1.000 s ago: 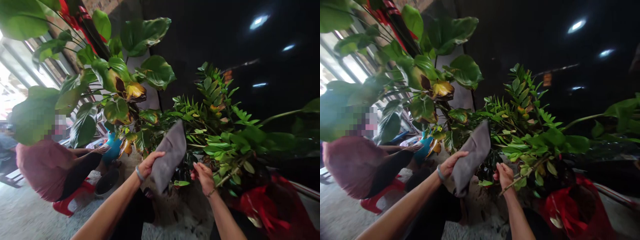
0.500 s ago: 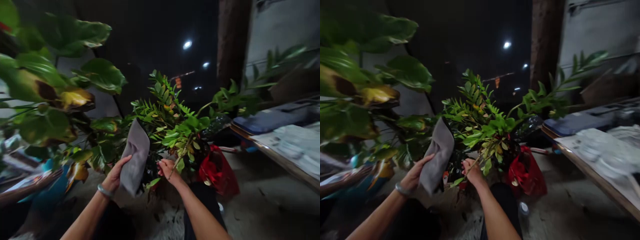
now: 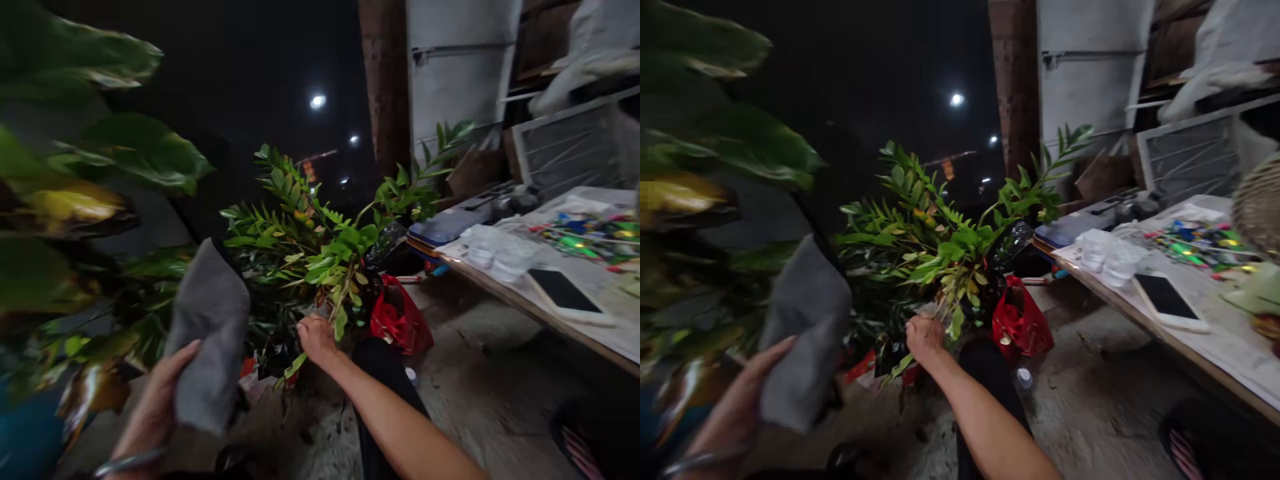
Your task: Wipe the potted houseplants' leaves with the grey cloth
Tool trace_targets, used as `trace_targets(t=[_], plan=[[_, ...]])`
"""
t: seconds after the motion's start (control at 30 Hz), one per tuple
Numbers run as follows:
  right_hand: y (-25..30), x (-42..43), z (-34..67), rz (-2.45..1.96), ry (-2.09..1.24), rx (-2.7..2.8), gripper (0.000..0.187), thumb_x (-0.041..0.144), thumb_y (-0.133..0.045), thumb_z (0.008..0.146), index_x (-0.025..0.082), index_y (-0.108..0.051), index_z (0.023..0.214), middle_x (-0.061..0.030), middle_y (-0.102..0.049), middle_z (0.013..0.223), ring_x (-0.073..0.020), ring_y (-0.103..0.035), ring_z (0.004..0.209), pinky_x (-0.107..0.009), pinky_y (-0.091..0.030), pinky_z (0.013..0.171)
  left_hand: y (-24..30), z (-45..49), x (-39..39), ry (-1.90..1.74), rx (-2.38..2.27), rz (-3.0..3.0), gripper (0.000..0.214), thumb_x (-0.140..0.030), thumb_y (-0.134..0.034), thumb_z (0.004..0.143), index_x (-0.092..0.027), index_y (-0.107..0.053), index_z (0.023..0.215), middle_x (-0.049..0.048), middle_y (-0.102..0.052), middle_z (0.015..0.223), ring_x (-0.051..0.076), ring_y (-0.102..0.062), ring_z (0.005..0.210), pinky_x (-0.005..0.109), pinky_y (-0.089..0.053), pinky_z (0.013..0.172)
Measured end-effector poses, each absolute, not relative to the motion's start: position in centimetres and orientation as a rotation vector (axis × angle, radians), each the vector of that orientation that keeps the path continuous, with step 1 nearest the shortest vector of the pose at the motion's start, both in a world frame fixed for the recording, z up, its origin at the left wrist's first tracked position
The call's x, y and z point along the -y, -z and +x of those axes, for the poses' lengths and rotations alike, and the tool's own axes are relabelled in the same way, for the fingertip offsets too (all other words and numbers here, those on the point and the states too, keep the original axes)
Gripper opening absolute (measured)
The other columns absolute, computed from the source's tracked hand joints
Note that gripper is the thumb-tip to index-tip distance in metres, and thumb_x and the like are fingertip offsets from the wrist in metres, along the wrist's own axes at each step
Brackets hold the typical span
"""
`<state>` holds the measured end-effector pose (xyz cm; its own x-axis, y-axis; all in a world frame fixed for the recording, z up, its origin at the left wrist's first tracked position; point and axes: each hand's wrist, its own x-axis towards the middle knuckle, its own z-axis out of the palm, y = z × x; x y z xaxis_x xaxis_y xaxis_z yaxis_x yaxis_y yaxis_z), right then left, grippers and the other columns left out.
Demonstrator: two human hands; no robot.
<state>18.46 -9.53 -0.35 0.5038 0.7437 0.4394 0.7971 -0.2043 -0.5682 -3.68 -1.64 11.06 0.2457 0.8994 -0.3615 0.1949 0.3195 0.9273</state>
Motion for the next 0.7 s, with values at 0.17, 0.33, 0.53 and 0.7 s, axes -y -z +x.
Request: trace_targets(t=[0.17,0.33,0.53,0.7], plan=[[0.5,9.8,18.9,-1.988,0.043,1.250,0.023,0.017,-0.053,0.084,0.021,-0.067,0.066,-0.0085,-0.069,0.077,-0.0222,-0.060,0.080,-0.031,-0.038,0.070,-7.6,-3.7,7.1,-0.438,-1.060,1.219,0.039,-0.031,-0.086,0.046,-0.016,-0.073,0.080,0.0049,-0.074,0.067,0.026,-0.069,0.067,0.033,-0.054,0.063],[0.9,9.9,18.9,-1.913,0.002,1.290,0.030,0.016,-0.047,0.086,0.023,-0.064,0.061,-0.0064,-0.067,0.070,-0.0201,-0.059,0.074,-0.030,-0.037,0.072,-11.8,-5.1,6.3,-0.611,-1.031,1.302,0.038,-0.030,-0.085,0.047,-0.015,-0.074,0.081,0.0030,-0.073,0.068,0.021,-0.066,0.061,0.027,-0.050,0.059],[0.8,9.5,18.1,-1.864,-0.040,1.263,0.031,0.019,-0.045,0.085,0.022,-0.062,0.060,-0.0080,-0.069,0.071,-0.0201,-0.060,0.072,-0.029,-0.037,0.069,-13.3,-1.5,3.4,-0.979,-1.138,1.169,0.037,-0.032,-0.084,0.050,-0.014,-0.069,0.078,0.0010,-0.068,0.061,0.016,-0.059,0.051,0.025,-0.046,0.052],[1.1,9.7,18.6,-1.805,-0.104,1.243,0.031,0.023,-0.046,0.083,0.024,-0.060,0.055,-0.0068,-0.067,0.066,-0.0196,-0.059,0.068,-0.029,-0.038,0.066,-8.0,-3.0,6.7,-0.479,-1.001,1.204,0.037,-0.030,-0.084,0.050,-0.013,-0.074,0.081,0.0046,-0.074,0.070,0.020,-0.066,0.063,0.028,-0.050,0.061]])
